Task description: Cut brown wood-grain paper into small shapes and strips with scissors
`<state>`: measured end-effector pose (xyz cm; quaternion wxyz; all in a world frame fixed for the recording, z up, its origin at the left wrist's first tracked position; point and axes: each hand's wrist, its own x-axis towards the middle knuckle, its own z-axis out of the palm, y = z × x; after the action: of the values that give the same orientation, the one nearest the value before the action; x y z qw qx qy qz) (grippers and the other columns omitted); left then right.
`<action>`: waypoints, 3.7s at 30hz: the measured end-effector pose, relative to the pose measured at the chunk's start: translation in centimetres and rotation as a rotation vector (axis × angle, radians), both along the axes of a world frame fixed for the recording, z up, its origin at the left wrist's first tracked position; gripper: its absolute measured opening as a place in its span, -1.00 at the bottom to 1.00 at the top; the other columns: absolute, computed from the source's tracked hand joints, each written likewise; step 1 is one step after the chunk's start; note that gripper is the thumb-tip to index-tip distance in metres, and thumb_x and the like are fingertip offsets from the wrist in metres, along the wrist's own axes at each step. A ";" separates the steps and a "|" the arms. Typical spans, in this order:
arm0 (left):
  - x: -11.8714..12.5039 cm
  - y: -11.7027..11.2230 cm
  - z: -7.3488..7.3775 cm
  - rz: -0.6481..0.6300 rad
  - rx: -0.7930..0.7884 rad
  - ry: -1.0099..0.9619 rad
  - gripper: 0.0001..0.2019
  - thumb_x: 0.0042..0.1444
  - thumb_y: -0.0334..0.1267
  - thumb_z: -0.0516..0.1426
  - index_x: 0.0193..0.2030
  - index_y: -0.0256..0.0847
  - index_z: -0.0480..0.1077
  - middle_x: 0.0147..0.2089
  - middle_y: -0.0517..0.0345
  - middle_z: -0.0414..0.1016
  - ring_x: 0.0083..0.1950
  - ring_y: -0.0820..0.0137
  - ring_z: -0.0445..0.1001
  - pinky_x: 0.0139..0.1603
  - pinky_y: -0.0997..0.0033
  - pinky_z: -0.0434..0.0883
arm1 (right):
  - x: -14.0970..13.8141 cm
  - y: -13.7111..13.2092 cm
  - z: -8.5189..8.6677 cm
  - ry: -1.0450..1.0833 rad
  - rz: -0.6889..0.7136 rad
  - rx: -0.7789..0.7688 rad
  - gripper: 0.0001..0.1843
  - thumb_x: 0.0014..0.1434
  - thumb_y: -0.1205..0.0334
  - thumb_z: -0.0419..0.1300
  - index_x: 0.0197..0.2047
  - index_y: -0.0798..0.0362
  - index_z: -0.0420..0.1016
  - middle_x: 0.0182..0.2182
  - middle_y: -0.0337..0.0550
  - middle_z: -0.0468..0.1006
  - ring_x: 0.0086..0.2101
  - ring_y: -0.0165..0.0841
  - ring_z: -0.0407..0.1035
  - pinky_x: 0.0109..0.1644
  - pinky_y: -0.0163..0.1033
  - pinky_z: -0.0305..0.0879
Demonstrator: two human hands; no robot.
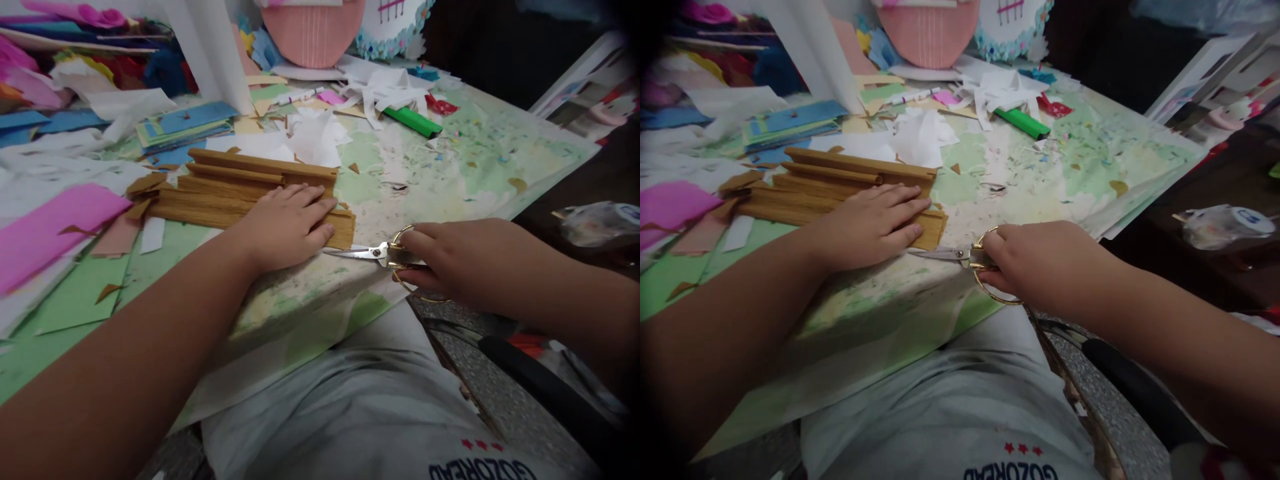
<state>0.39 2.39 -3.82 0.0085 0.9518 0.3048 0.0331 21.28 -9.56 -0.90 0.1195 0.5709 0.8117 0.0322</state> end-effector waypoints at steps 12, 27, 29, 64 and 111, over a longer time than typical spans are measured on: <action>0.0 0.0 -0.1 0.000 0.019 -0.008 -0.53 0.10 -0.01 -0.25 0.13 -0.07 0.05 0.18 0.14 0.07 0.17 0.18 0.03 0.11 0.09 0.01 | -1.3 -1.1 0.0 -0.039 -0.024 0.048 -0.58 0.01 -0.12 -0.07 -0.32 0.06 0.29 -0.50 -0.12 0.44 -0.57 -0.35 0.25 -0.51 -0.28 -0.17; 0.0 0.1 -0.1 -0.004 0.016 0.000 -0.51 0.10 0.00 -0.27 0.12 -0.10 0.05 0.19 0.11 0.07 0.17 0.18 0.04 0.11 0.10 0.01 | -0.4 -1.5 0.4 -0.028 -0.144 -0.051 -0.56 0.02 -0.16 -0.13 -0.39 0.02 0.33 -0.61 -0.12 0.41 -0.66 -0.36 0.19 -0.57 -0.31 -0.24; 0.0 0.0 0.0 0.008 0.005 0.021 -0.51 0.10 0.00 -0.28 0.13 -0.10 0.04 0.20 0.10 0.05 0.18 0.18 0.02 0.11 0.10 0.00 | -0.3 -1.4 0.4 -0.047 -0.140 -0.048 -0.58 0.03 -0.14 -0.12 -0.42 0.02 0.32 -0.60 -0.12 0.41 -0.67 -0.38 0.18 -0.57 -0.31 -0.26; 0.0 -0.3 0.4 0.033 -0.045 0.033 -0.50 0.09 0.01 -0.28 0.14 -0.07 0.03 0.23 0.11 -0.01 0.21 0.23 -0.04 0.15 0.11 -0.06 | -2.2 -0.5 -0.1 -0.067 -0.058 0.054 -0.61 0.04 -0.10 -0.10 -0.43 0.04 0.32 -0.70 -0.19 0.39 -0.70 -0.41 0.21 -0.62 -0.34 -0.29; -0.7 -0.1 1.5 -0.273 -0.010 -0.175 -0.68 -0.01 -0.35 -0.09 -0.14 -0.24 0.36 -0.14 0.03 0.39 -0.12 0.37 0.31 -0.07 0.35 0.23 | 1.7 4.3 1.6 0.085 -0.016 -0.108 -0.57 -0.07 -0.16 -0.03 -0.40 0.05 0.35 -0.53 -0.17 0.40 -0.56 -0.42 0.18 -0.54 -0.34 -0.13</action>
<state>-0.27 2.24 -2.32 0.0440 0.9778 0.1710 0.1128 23.01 -5.24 0.73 0.1157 0.5710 0.8119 -0.0370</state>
